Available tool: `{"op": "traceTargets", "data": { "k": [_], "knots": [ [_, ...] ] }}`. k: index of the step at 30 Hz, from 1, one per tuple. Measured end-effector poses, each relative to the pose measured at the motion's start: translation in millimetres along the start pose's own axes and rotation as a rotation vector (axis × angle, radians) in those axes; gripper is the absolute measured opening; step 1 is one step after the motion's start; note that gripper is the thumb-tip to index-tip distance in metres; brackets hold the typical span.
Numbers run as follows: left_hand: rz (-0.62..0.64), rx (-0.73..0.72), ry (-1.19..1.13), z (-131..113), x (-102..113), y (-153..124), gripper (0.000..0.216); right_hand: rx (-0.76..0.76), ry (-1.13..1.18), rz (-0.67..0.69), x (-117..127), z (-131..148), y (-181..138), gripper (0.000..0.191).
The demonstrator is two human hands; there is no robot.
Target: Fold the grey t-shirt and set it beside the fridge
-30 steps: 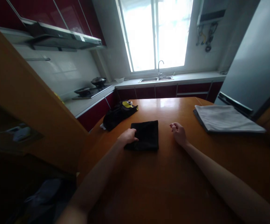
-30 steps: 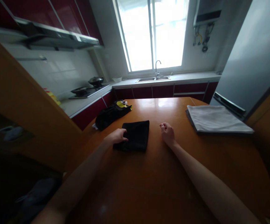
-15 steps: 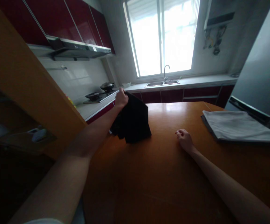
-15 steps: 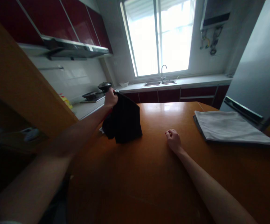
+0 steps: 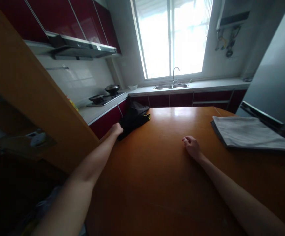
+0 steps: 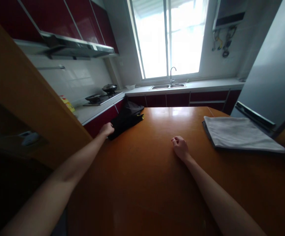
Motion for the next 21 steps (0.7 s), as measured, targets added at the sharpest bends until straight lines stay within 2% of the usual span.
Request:
{"op": "traceTargets", "data": {
  "k": [2, 5, 9, 11, 13, 15, 18, 21],
  "knots": [
    [-0.002, 0.010, 0.011, 28.9, -18.6, -23.0, 0.030, 0.000, -0.006, 0.001, -1.2, 0.3, 0.6, 0.030],
    [-0.063, -0.045, 0.003, 52.1, -36.8, -43.6, 0.039, -0.020, -0.012, -0.007, -3.7, 0.6, 1.4, 0.026],
    [-0.241, -0.129, -0.109, 67.1, -43.4, -40.2, 0.036, 0.007, -0.096, -0.054, 6.6, 2.1, 6.1, 0.025],
    [-0.312, -0.168, -0.161, 72.9, -44.1, -32.0, 0.032, 0.083, -0.264, -0.116, 23.8, 0.6, 11.9, 0.026],
    [-0.334, -0.197, -0.219, 77.0, -46.2, -24.8, 0.027, 0.083, -0.470, -0.220, 49.8, -6.9, 18.9, 0.029],
    [-0.342, -0.192, -0.265, 78.4, -48.9, -21.3, 0.020, -0.041, -0.619, -0.342, 82.1, -21.6, 24.0, 0.033],
    [-0.290, -0.239, -0.272, 73.5, -53.6, -23.2, 0.011, -0.264, -0.693, -0.465, 128.2, -50.1, 23.2, 0.038],
    [-0.238, -0.312, -0.272, 65.2, -58.0, -28.4, 0.012, -0.419, -0.715, -0.512, 154.8, -75.0, 16.9, 0.032]
  ]
}}
Point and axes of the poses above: each hand's wrist, its own y-axis towards the middle knuckle, its own x-axis out of the back of the hand, z = x × y, the point moved 2 cm from there along y, towards the middle knuckle, and after that the axes turned 9 degrees about -y, right-handed, at the moved point
